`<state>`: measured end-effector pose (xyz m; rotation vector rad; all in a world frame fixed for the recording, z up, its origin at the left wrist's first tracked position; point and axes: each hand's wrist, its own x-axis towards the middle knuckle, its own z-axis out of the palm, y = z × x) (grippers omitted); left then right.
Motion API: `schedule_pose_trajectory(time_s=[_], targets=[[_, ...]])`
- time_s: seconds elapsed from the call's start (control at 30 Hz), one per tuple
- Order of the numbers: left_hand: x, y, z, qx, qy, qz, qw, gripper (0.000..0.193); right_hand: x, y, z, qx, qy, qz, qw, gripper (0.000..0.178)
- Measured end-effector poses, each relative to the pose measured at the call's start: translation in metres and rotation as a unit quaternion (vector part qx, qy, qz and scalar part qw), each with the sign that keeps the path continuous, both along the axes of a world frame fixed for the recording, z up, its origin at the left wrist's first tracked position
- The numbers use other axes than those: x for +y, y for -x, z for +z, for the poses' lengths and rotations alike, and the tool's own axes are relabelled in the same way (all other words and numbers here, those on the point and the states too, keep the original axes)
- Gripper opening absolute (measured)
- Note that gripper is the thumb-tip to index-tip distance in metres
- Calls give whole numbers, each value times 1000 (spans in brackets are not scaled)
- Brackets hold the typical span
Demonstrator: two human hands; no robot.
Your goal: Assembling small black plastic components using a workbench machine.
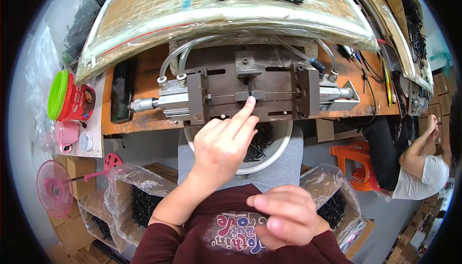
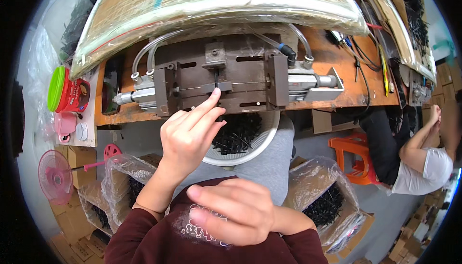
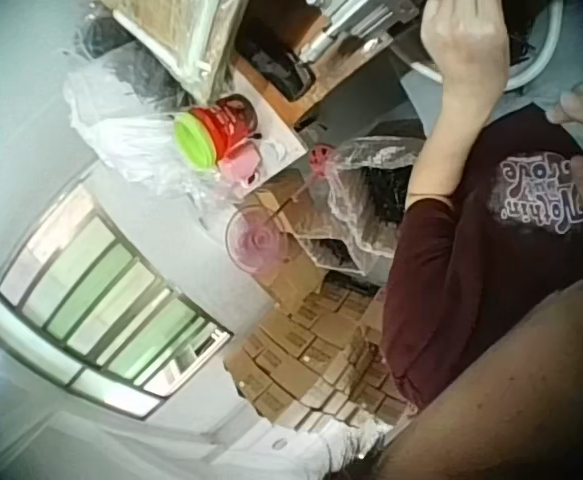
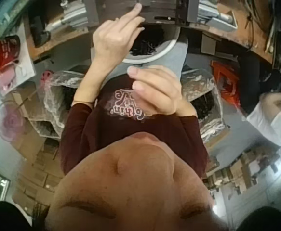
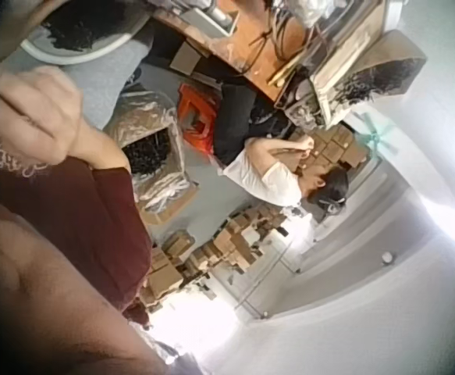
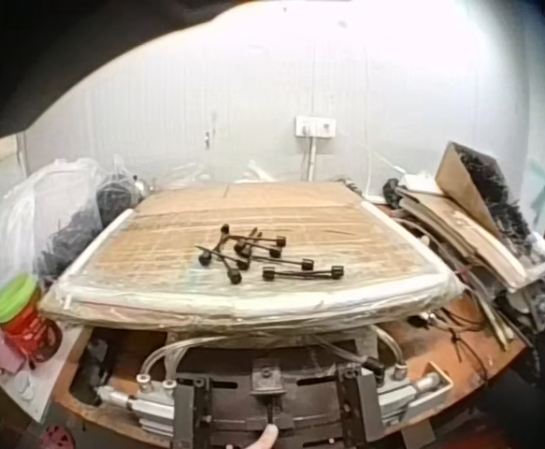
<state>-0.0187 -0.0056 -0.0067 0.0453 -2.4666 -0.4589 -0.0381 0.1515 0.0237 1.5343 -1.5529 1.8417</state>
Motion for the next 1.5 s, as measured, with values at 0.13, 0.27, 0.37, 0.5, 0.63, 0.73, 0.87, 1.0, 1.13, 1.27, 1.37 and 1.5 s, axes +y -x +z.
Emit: schedule_pose_trajectory(time_s=[0.13,0.27,0.37,0.5,0.63,0.73,0.87,1.0,1.13,1.27,1.37,1.5], targets=[[-2,1,9,-26,3,6,1000,26,7,16,12,3,-135,-9,991,33],[-4,0,6,-21,0,1,1000,25,-9,55,22,37,-180,-84,979,32],[-5,-1,6,-27,-2,-1,1000,24,-37,105,38,111,-138,-163,971,19],[-4,0,4,-19,-4,-4,1000,23,-75,173,73,240,-177,-257,919,15],[-3,1,5,-19,-5,-8,1000,23,-110,235,84,353,-309,-289,834,32],[-2,1,5,-22,-2,-12,1000,23,-136,272,87,342,-446,-232,794,31],[-3,-5,4,-35,-3,-15,999,24,-156,269,99,353,-569,-176,722,20],[-2,-15,15,-36,-39,-55,997,23,-152,273,103,330,-610,-175,699,18],[-1,-28,23,-65,-102,-132,984,23,-144,277,113,303,-597,-152,727,15],[-2,-32,37,-64,-170,-152,972,35,-115,270,112,174,-452,-160,860,11],[-8,-25,36,40,-231,-120,965,54,-88,242,118,-28,-311,-32,949,19],[-9,-21,48,126,-287,-58,948,52,-57,158,88,-336,-223,132,905,15]])
